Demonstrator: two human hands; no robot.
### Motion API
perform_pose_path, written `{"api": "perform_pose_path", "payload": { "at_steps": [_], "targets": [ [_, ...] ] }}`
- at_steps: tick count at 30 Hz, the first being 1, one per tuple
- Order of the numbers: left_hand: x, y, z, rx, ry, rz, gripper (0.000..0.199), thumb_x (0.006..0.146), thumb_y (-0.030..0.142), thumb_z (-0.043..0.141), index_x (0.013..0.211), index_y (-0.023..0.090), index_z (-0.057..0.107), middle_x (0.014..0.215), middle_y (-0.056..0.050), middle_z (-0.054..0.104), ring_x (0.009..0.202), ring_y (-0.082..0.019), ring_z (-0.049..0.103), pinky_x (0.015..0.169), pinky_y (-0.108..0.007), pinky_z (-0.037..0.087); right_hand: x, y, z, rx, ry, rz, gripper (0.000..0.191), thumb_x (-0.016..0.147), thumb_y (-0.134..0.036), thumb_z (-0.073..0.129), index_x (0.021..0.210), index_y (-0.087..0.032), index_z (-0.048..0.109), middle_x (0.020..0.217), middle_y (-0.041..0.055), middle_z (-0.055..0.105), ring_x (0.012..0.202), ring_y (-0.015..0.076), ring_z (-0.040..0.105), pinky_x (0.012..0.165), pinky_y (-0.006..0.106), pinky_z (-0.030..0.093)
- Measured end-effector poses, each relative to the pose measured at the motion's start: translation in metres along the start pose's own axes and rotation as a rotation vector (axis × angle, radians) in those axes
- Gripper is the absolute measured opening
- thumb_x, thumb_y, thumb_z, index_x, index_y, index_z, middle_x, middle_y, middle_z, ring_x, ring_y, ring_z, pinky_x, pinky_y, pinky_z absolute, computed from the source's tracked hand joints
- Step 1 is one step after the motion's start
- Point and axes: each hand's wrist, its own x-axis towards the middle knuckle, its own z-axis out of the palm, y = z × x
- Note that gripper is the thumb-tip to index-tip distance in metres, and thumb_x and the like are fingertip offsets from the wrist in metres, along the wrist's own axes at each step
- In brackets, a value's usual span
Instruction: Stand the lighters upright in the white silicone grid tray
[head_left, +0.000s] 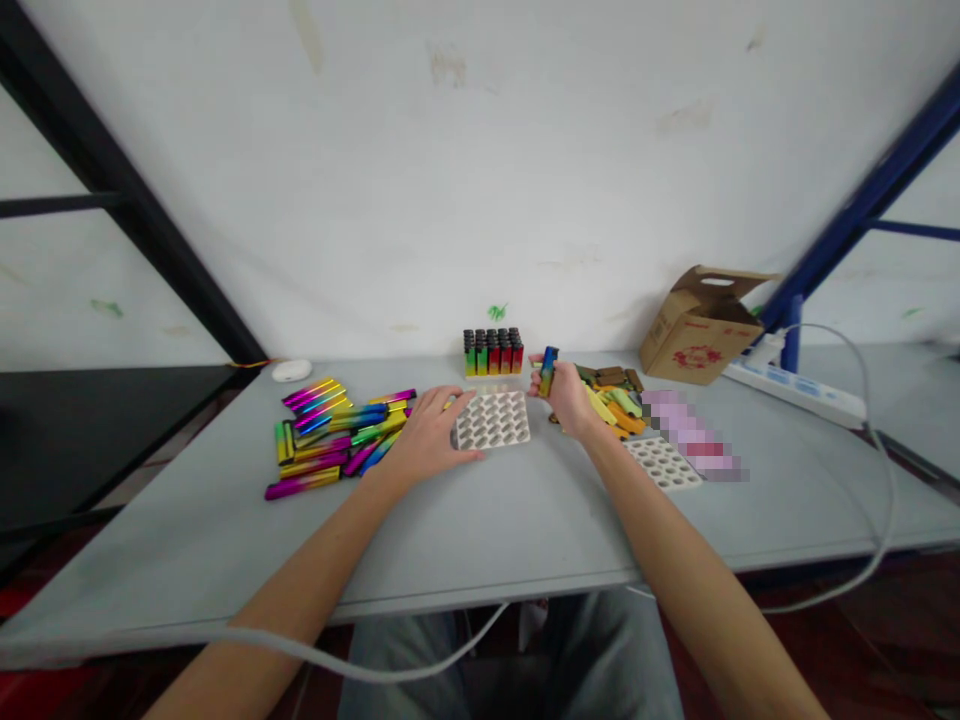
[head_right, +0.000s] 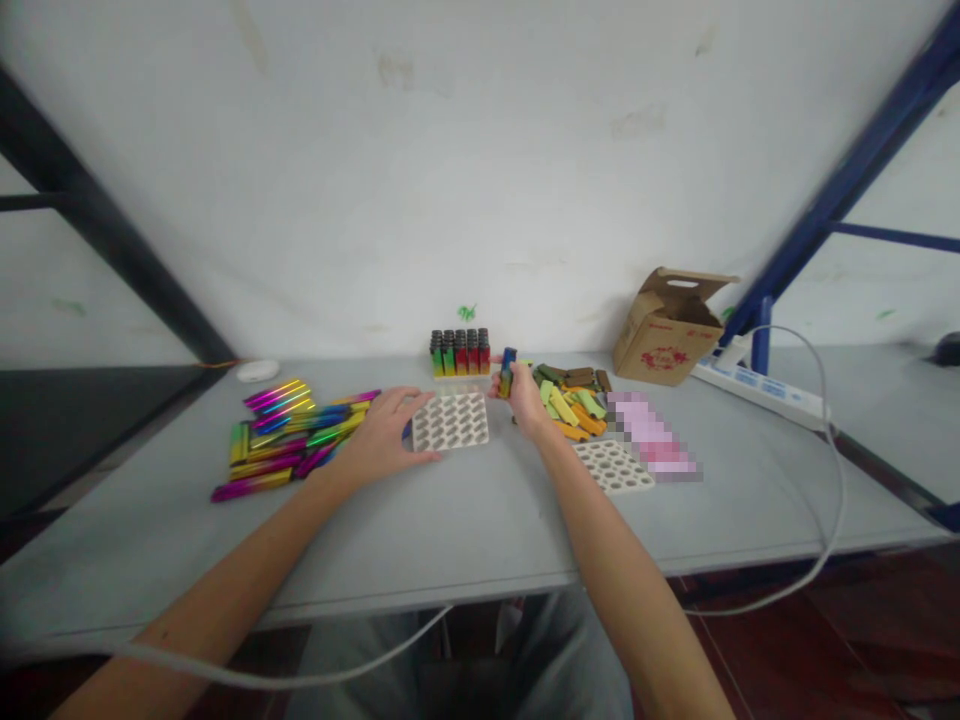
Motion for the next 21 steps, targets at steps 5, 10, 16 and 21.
{"api": "perform_pose_path", "payload": {
  "at_steps": [5, 10, 16, 21],
  "targets": [
    [0.0, -0.002, 0.0, 0.003, 0.004, 0.034, 0.083, 0.066, 0.048, 0.079, 0.135, 0.017, 0.047, 0.127, -0.016, 0.051, 0.118, -0.035, 0.047, 0.104, -0.049, 0.037, -0.001, -0.004, -0.006, -0.014, -0.032, -0.097, 0.03, 0.082, -0.044, 0.054, 0.098, -0.019, 0.061, 0.067, -0.0036, 0.055, 0.06, 0.0106, 0.054, 0.066, 0.025, 0.048],
    [-0.001, -0.004, 0.002, 0.02, 0.003, 0.049, 0.083, 0.067, 0.05, 0.078, 0.136, 0.016, 0.047, 0.125, -0.016, 0.052, 0.118, -0.034, 0.047, 0.104, -0.048, 0.037, -0.005, -0.007, -0.009, -0.2, -0.119, -0.175, 0.037, 0.076, -0.049, 0.067, 0.098, -0.02, 0.061, 0.078, 0.0014, 0.068, 0.081, 0.0157, 0.064, 0.084, 0.032, 0.048],
    [-0.001, -0.005, 0.004, -0.015, 0.014, 0.031, 0.082, 0.066, 0.049, 0.078, 0.136, 0.019, 0.047, 0.125, -0.015, 0.051, 0.118, -0.034, 0.047, 0.103, -0.049, 0.038, -0.009, -0.009, -0.009, -0.357, -0.182, -0.207, 0.038, 0.074, -0.051, 0.07, 0.091, -0.018, 0.06, 0.087, 0.0071, 0.072, 0.082, 0.019, 0.068, 0.083, 0.037, 0.051],
    [-0.001, -0.006, 0.006, -0.027, 0.001, 0.0, 0.082, 0.066, 0.051, 0.077, 0.134, 0.017, 0.049, 0.124, -0.015, 0.051, 0.117, -0.034, 0.047, 0.103, -0.049, 0.038, -0.012, -0.005, -0.005, -0.457, -0.208, -0.29, 0.033, 0.077, -0.046, 0.068, 0.091, -0.017, 0.061, 0.082, 0.0051, 0.071, 0.072, 0.0171, 0.066, 0.07, 0.03, 0.052]
  ]
}}
